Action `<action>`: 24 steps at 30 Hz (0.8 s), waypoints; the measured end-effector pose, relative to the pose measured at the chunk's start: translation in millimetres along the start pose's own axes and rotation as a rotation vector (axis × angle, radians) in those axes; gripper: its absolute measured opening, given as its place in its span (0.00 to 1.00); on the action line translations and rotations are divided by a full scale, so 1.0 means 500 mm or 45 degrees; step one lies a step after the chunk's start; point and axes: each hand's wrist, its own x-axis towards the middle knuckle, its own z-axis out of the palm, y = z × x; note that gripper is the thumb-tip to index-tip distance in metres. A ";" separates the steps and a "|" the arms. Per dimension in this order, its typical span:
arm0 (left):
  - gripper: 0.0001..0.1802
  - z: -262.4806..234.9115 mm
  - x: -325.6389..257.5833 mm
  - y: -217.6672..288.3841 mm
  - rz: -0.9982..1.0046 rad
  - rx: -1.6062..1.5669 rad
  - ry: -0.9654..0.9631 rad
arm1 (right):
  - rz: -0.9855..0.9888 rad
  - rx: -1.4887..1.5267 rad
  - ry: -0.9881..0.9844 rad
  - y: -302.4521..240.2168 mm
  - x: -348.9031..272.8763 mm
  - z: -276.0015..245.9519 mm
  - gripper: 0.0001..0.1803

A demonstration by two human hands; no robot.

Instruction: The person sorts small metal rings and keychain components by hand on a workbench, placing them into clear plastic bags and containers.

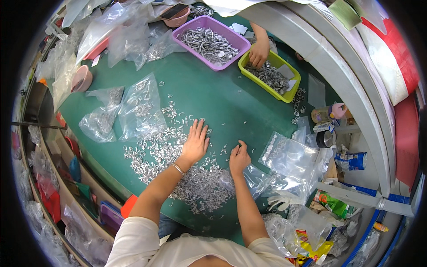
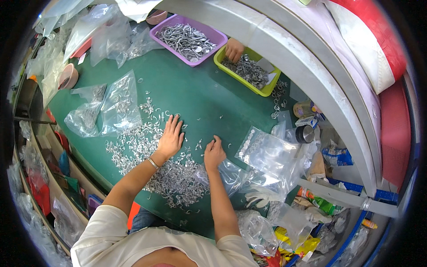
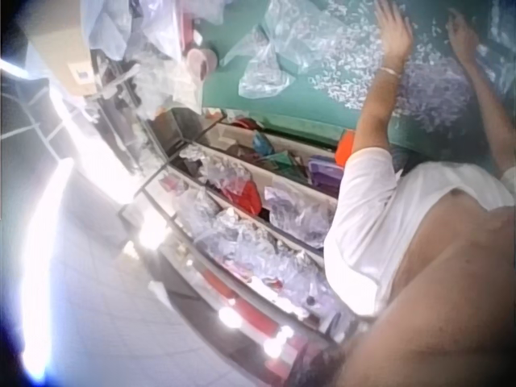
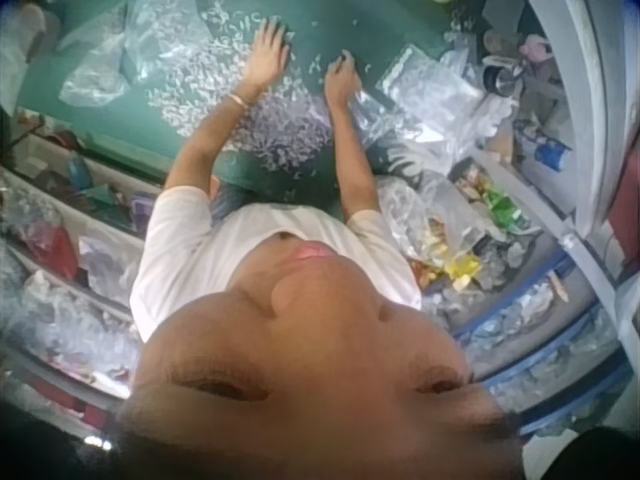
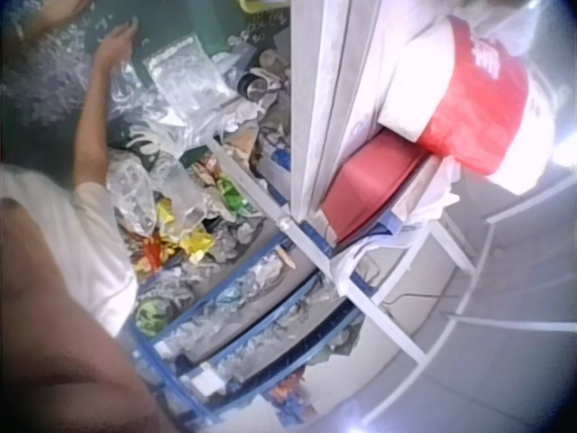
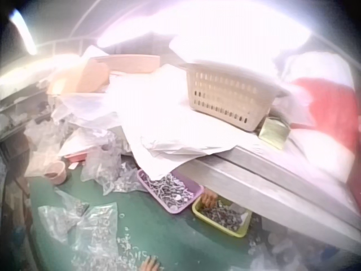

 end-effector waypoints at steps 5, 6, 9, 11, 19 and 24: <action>0.25 -0.005 0.001 0.001 0.000 0.002 -0.013 | 0.031 0.000 0.024 -0.005 0.002 0.002 0.10; 0.25 -0.006 0.002 0.001 0.003 0.005 -0.016 | 0.047 0.005 0.019 -0.008 0.002 0.001 0.10; 0.25 -0.003 0.001 -0.001 0.010 0.004 -0.012 | 0.048 0.005 0.015 -0.011 0.003 -0.002 0.10; 0.25 -0.003 0.003 -0.001 0.005 -0.017 -0.023 | 0.039 0.005 0.023 -0.009 0.003 -0.003 0.10; 0.26 -0.005 0.005 -0.004 0.025 -0.046 -0.052 | 0.021 0.005 0.056 -0.010 0.004 -0.003 0.10; 0.26 -0.010 0.006 -0.005 0.023 -0.069 -0.067 | -0.001 0.000 0.069 -0.014 0.006 -0.006 0.10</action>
